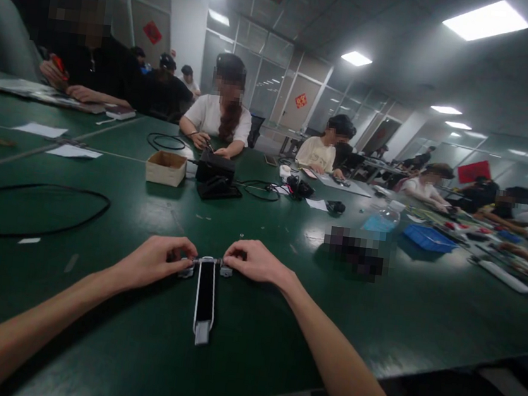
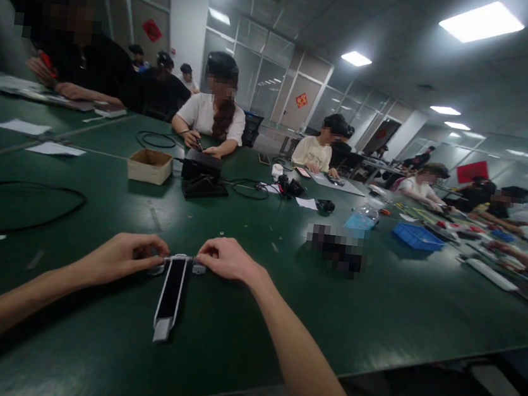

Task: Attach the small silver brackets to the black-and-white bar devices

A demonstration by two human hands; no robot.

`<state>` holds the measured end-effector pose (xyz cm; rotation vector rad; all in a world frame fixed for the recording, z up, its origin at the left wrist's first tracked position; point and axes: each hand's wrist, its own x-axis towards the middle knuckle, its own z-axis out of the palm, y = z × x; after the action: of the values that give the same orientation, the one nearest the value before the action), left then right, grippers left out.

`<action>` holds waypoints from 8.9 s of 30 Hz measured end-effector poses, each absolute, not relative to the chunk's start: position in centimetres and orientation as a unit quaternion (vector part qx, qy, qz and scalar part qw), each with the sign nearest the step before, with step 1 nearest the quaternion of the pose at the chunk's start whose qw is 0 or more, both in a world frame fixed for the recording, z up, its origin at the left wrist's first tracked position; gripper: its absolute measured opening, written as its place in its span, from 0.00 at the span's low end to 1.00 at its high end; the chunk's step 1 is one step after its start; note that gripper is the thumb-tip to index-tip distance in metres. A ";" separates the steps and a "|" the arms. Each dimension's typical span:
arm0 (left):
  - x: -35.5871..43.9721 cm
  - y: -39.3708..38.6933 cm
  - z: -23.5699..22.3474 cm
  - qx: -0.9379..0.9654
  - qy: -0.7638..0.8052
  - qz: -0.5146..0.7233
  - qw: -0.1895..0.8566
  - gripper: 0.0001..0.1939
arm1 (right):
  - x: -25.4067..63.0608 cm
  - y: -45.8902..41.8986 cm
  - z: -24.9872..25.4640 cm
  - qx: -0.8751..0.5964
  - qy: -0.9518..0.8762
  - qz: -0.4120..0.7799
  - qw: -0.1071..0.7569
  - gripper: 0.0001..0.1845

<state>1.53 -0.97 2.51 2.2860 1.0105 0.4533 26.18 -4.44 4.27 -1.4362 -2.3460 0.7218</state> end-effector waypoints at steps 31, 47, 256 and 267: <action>1.4 -1.2 2.4 0.863 0.378 0.183 0.280 0.12 | 25.9 -4.4 3.4 -0.491 -0.816 0.244 0.184 0.08; 1.5 -1.5 2.9 0.862 0.377 0.180 0.287 0.11 | 29.4 -1.7 1.0 -0.569 -0.771 0.119 0.260 0.12; 0.6 -0.6 1.5 0.872 0.400 0.221 0.177 0.22 | 39.0 3.6 0.8 -0.817 -0.564 -0.060 0.108 0.12; 0.6 -0.7 1.7 0.891 0.384 0.177 0.167 0.20 | 40.1 6.9 -0.5 -0.782 -0.616 -0.071 0.069 0.18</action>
<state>0.62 -0.74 1.67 2.5349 1.0917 0.5051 40.05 6.94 -0.48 -2.3539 -1.8537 -0.2123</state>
